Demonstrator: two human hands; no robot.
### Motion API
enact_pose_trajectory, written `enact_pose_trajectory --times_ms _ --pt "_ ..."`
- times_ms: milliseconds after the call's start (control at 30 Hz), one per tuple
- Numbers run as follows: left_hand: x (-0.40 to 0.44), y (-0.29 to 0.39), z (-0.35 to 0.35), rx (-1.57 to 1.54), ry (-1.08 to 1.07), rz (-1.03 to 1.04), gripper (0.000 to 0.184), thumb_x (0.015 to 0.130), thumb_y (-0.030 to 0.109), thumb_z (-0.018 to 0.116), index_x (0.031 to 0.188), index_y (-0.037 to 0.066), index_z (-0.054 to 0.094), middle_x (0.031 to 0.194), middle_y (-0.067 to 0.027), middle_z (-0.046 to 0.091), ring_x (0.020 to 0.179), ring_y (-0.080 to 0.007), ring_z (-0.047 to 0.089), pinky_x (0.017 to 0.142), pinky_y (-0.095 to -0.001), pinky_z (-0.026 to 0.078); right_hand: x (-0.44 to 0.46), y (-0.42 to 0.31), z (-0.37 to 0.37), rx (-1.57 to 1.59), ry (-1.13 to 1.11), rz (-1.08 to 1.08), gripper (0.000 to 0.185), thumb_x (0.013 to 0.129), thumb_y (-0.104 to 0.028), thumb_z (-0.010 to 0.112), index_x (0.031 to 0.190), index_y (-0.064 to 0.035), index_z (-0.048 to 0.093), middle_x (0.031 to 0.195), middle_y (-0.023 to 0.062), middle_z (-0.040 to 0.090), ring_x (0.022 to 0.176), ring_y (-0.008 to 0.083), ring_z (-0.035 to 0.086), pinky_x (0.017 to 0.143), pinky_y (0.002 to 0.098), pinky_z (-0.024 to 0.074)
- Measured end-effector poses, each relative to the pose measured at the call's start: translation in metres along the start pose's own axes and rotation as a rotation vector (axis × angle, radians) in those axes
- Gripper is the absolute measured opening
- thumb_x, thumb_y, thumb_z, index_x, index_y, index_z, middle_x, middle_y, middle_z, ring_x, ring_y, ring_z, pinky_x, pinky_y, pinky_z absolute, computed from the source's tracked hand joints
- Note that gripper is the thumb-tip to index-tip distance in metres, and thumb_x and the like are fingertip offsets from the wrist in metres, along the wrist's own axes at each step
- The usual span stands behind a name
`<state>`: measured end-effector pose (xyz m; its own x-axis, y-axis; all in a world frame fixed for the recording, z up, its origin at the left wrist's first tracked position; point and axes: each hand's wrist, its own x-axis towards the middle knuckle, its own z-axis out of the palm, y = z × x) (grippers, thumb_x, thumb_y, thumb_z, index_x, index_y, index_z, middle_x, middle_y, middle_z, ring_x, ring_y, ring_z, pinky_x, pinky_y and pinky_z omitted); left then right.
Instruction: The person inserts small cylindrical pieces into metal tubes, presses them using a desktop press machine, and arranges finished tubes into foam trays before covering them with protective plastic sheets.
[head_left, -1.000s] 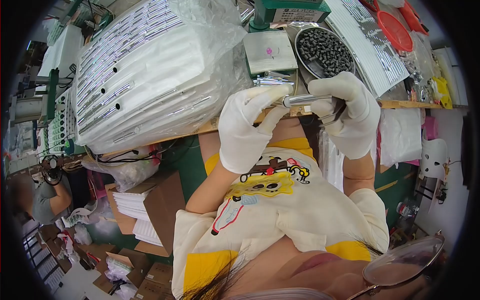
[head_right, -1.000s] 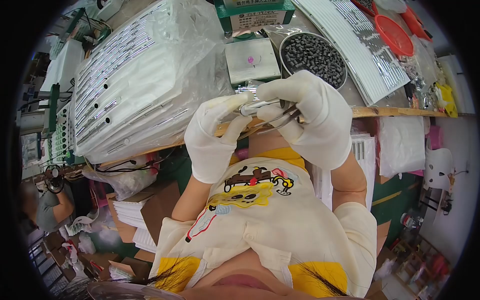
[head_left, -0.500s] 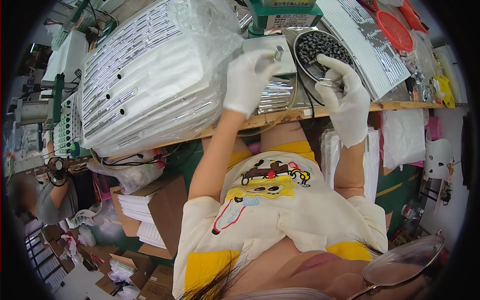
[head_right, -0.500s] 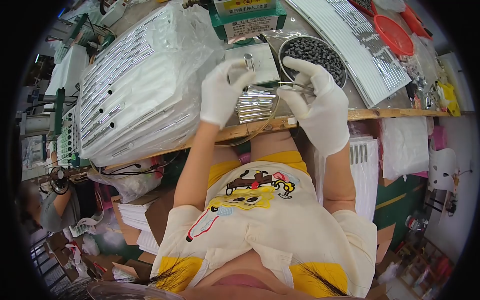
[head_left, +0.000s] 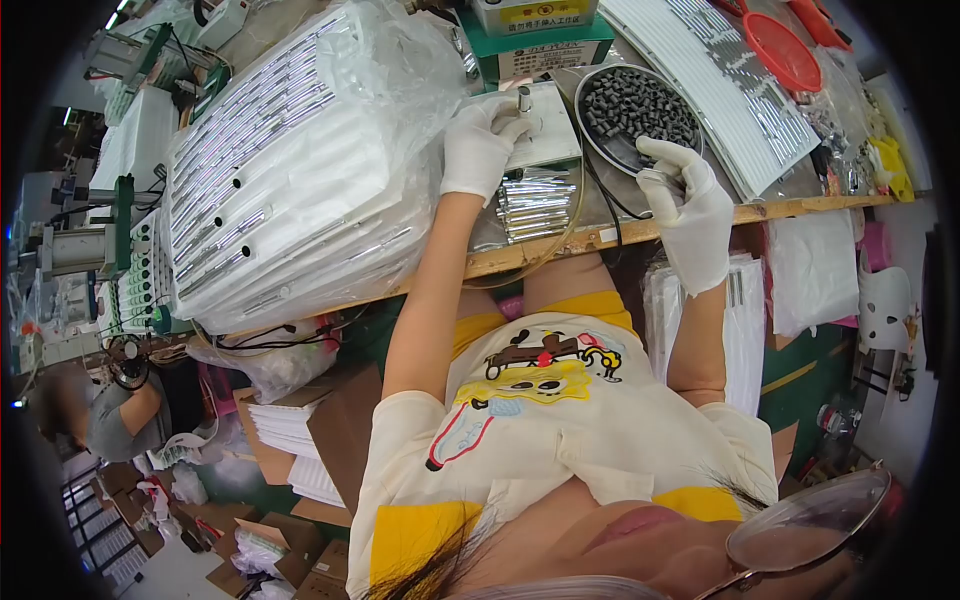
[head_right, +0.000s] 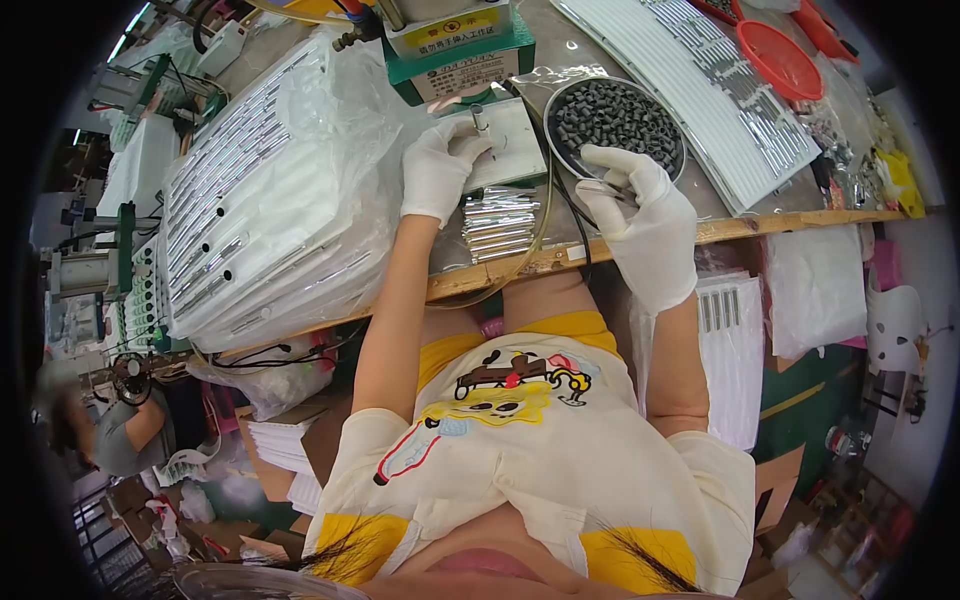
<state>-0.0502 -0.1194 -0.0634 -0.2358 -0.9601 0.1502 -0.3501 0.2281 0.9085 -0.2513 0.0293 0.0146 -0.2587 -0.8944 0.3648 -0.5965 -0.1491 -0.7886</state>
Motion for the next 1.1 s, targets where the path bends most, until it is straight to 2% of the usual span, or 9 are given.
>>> enact_pose_trajectory --times_ms 400,467,600,700,767,800,867,967,1100 --pt "-0.002 0.005 -0.001 0.111 0.035 0.066 0.031 0.084 0.020 0.083 0.108 0.002 0.076 0.093 -0.0171 0.076 0.086 -0.0257 0.074 0.078 -0.0372 0.055 0.001 0.005 0.005 0.029 -0.034 0.040 0.029 0.089 -0.005 0.077 0.118 -0.0042 0.072 0.105 0.0073 0.074 0.088 0.0113 0.069 0.081 0.0251 0.0558" --pt "-0.005 0.008 0.001 -0.027 0.038 -0.014 0.036 0.084 0.005 0.079 0.117 -0.006 0.070 0.103 -0.0151 0.077 0.093 -0.0194 0.074 0.080 -0.0306 0.056 0.001 0.004 0.005 0.030 -0.032 0.038 0.029 0.089 -0.005 0.077 0.118 -0.0041 0.072 0.105 0.0076 0.074 0.088 0.0115 0.069 0.081 0.0252 0.0558" --pt "-0.005 0.013 -0.002 0.049 0.046 0.031 0.038 0.085 0.004 0.078 0.120 -0.007 0.069 0.104 -0.0154 0.077 0.094 -0.0199 0.074 0.081 -0.0312 0.056 0.001 0.002 0.004 0.032 -0.033 0.022 0.029 0.089 -0.004 0.077 0.117 -0.0038 0.072 0.104 0.0075 0.074 0.088 0.0118 0.069 0.081 0.0254 0.0559" --pt "-0.005 0.014 -0.005 0.076 -0.029 -0.040 0.037 0.087 0.007 0.077 0.121 -0.005 0.069 0.103 -0.0167 0.077 0.093 -0.0235 0.074 0.084 -0.0320 0.055 0.003 -0.003 0.003 0.013 -0.040 -0.001 0.029 0.089 -0.003 0.076 0.117 -0.0036 0.072 0.103 0.0074 0.074 0.088 0.0116 0.069 0.080 0.0252 0.0559" --pt "-0.008 0.006 -0.003 0.027 -0.012 0.022 0.036 0.091 0.024 0.075 0.118 0.000 0.072 0.097 -0.0190 0.075 0.084 -0.0252 0.073 0.079 -0.0365 0.055 0.005 -0.007 0.002 -0.029 -0.040 -0.022 0.029 0.089 -0.002 0.076 0.118 -0.0035 0.072 0.103 0.0074 0.074 0.088 0.0113 0.069 0.080 0.0250 0.0558" --pt "-0.013 0.009 -0.004 0.025 -0.014 0.027 0.036 0.091 0.024 0.075 0.118 0.000 0.072 0.097 -0.0190 0.075 0.084 -0.0252 0.073 0.079 -0.0365 0.055 0.006 -0.009 0.003 0.044 -0.025 -0.026 0.029 0.089 -0.001 0.076 0.118 -0.0038 0.072 0.101 0.0059 0.074 0.087 0.0098 0.068 0.079 0.0238 0.0549" --pt "-0.039 0.021 -0.007 0.129 0.027 0.210 0.036 0.097 0.022 0.067 0.126 0.000 0.068 0.110 -0.0173 0.073 0.094 -0.0222 0.069 0.090 -0.0340 0.053 0.007 -0.013 0.004 0.114 -0.008 -0.022 0.030 0.089 0.000 0.075 0.119 -0.0041 0.072 0.099 0.0045 0.073 0.086 0.0083 0.067 0.078 0.0225 0.0541" --pt "-0.074 0.060 -0.027 -0.153 -0.226 0.067 0.034 0.102 0.021 0.061 0.129 0.001 0.066 0.118 -0.0133 0.069 0.105 -0.0205 0.064 0.099 -0.0326 0.048 0.010 -0.019 0.006 0.237 -0.043 0.004 0.033 0.090 0.000 0.073 0.123 -0.0049 0.071 0.096 0.0012 0.071 0.084 0.0047 0.063 0.076 0.0195 0.0514" --pt "-0.103 0.090 -0.045 -0.304 -0.321 0.080 0.031 0.105 0.022 0.055 0.124 0.000 0.066 0.114 -0.0087 0.067 0.108 -0.0212 0.061 0.101 -0.0335 0.045 0.010 -0.023 0.010 0.372 -0.211 0.000 0.041 0.089 -0.001 0.071 0.130 -0.0061 0.069 0.091 -0.0025 0.065 0.075 0.0016 0.053 0.069 0.0172 0.0458"
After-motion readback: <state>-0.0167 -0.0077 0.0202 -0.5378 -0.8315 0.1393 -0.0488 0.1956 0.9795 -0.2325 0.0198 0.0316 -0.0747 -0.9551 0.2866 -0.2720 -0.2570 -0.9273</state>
